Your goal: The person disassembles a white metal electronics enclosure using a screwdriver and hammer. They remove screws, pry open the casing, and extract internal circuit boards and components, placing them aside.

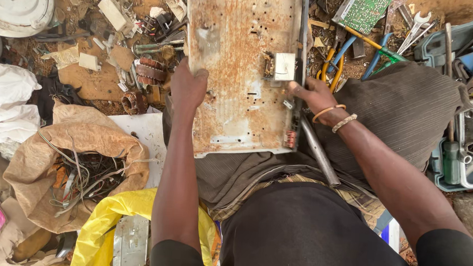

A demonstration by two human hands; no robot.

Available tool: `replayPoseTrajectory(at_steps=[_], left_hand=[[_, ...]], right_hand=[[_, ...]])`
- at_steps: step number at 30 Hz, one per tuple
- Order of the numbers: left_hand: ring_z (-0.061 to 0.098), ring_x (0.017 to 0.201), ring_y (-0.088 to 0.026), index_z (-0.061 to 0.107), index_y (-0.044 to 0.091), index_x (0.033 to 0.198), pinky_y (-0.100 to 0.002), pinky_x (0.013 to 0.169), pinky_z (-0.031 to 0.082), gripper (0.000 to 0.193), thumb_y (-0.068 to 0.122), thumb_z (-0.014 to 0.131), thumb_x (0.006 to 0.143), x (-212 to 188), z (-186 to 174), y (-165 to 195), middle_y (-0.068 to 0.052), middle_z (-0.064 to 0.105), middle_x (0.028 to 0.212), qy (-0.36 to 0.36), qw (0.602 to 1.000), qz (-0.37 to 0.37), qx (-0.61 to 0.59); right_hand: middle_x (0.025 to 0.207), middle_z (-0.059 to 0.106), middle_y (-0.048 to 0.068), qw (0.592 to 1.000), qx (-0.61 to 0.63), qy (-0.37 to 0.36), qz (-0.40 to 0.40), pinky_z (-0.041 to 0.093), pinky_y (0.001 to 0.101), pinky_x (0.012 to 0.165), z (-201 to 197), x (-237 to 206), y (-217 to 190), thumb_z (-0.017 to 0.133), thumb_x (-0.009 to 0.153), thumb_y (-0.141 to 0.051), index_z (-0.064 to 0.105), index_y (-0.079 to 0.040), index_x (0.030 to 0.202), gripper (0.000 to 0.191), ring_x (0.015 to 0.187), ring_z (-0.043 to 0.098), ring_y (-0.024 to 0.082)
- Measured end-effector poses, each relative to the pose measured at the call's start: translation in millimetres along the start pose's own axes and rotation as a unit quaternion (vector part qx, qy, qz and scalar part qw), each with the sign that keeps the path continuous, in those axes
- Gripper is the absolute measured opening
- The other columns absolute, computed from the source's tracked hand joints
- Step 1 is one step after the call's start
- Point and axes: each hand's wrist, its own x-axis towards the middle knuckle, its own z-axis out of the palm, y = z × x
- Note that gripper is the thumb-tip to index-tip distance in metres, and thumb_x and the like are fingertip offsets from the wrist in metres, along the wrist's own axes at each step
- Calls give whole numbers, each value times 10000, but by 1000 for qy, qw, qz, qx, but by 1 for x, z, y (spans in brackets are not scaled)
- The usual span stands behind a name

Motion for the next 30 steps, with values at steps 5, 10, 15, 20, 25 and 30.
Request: replayPoseTrajectory(at_steps=[5, 10, 15, 20, 25, 30], left_hand=[[684, 1128, -400, 458, -33, 1435, -463, 999, 511, 659, 240, 645, 865, 3, 15, -7, -276, 660, 1261, -81, 982, -169, -17], [619, 1225, -394, 458, -61, 1431, -441, 1069, 442, 703, 225, 701, 836, 4, 25, -15, -279, 627, 1310, -4, 990, -133, -51], [700, 1113, -376, 635, -45, 1321, -456, 1021, 512, 489, 161, 614, 878, 0, 30, -17, -264, 726, 1189, 63, 989, -116, -71], [725, 999, -359, 602, -16, 1352, -459, 924, 552, 509, 150, 580, 872, 14, 27, -3, -240, 748, 1117, 141, 969, -50, -195], [623, 1129, -439, 557, -30, 1342, -526, 970, 479, 578, 367, 710, 951, 32, 35, 45, -340, 639, 1240, 332, 942, 54, 5], [701, 1154, -283, 709, 92, 1273, -394, 1020, 547, 364, 329, 570, 1034, 6, 71, 99, -125, 723, 1253, 142, 925, 141, -323]], right_hand=[[1016, 731, 119, 994, 89, 15, -65, 502, 357, 862, -8, -6, -4, 715, 940, -397, 699, 42, 1171, 496, 924, 647, 193], [1401, 581, 116, 991, 125, 38, 12, 340, 367, 1056, 1, -24, -2, 801, 950, -269, 383, 21, 1521, 765, 1306, 471, 158], [1384, 560, 127, 966, 252, 28, -48, 472, 342, 982, 18, -47, -9, 768, 743, 35, 406, -8, 1546, 883, 1255, 536, 253], [1222, 599, 90, 951, 238, 44, -194, 545, 329, 938, 1, -58, -68, 701, 744, 146, 505, 91, 1485, 769, 1148, 606, 226], [1266, 680, 59, 924, 221, 56, -308, 583, 300, 805, -2, -43, -157, 585, 781, 118, 494, 13, 1562, 794, 1001, 662, 168], [1259, 684, 130, 897, -53, 163, -408, 543, 370, 782, 39, -24, -196, 654, 810, 24, 457, 29, 1597, 812, 968, 611, 214]])
